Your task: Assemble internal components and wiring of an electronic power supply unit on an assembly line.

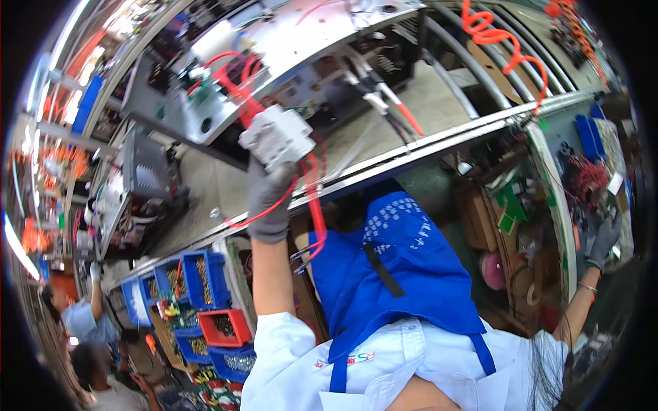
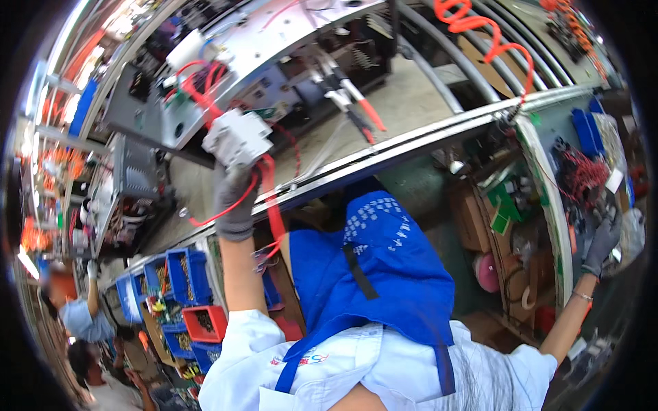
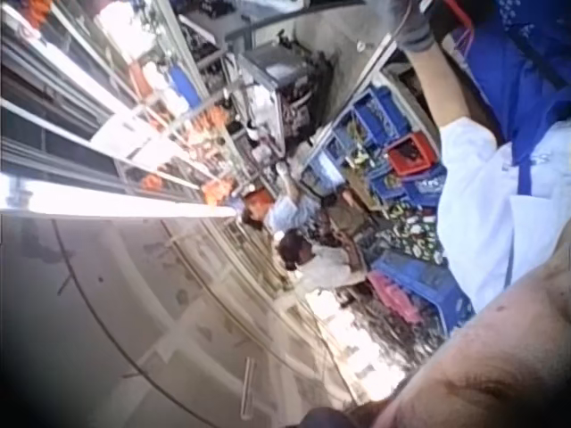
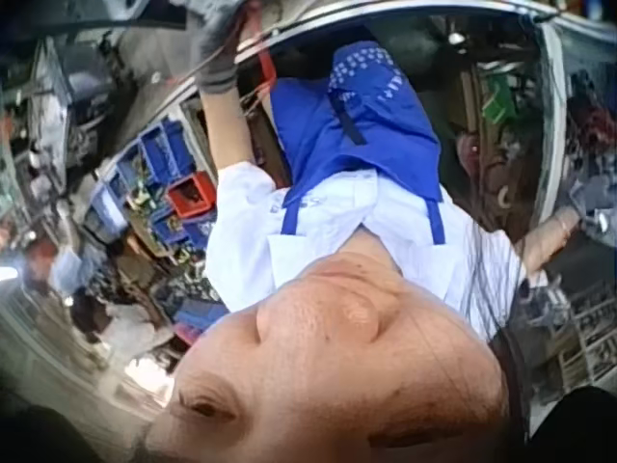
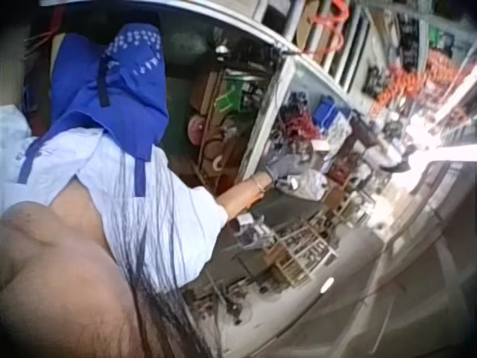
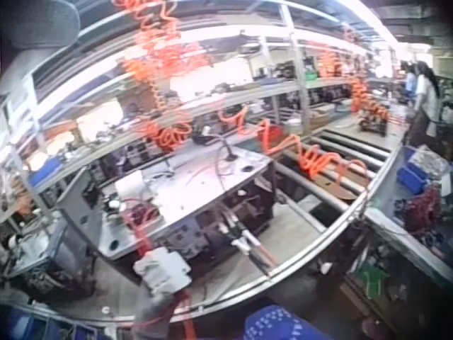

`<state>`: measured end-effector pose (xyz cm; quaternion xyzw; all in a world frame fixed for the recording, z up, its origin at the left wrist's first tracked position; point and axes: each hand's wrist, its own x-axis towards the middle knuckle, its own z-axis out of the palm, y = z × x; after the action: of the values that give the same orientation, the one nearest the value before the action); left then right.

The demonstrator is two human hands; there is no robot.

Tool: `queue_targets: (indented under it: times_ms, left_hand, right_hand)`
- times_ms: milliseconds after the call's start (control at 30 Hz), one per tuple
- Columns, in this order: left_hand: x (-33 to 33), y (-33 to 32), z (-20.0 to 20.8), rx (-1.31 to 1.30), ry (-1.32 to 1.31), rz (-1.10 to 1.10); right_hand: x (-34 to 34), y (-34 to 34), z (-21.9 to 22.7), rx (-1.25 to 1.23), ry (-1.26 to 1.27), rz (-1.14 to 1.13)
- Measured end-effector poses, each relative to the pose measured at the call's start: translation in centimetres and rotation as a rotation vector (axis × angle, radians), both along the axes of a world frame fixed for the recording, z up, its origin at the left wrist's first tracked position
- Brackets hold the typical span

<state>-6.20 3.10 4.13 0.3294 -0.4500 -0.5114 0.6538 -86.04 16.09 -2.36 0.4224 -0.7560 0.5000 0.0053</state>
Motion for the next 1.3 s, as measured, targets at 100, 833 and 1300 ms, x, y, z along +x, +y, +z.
queue_targets:
  times_ms: [100,833,1300]
  left_hand:
    - [-0.8,0.7,0.7,-0.032,-0.033,0.029]
    - [-1.0,1.5,1.5,-0.079,0.002,0.05]
    - [2.4,2.7,3.0,0.082,0.439,-0.003]
  right_hand:
    - [22.4,-7.1,8.2,-0.137,0.003,0.491]
    - [63.4,-18.7,10.0,-0.127,-0.259,1.27]
    - [67.9,-18.1,10.9,-0.171,-0.498,1.374]
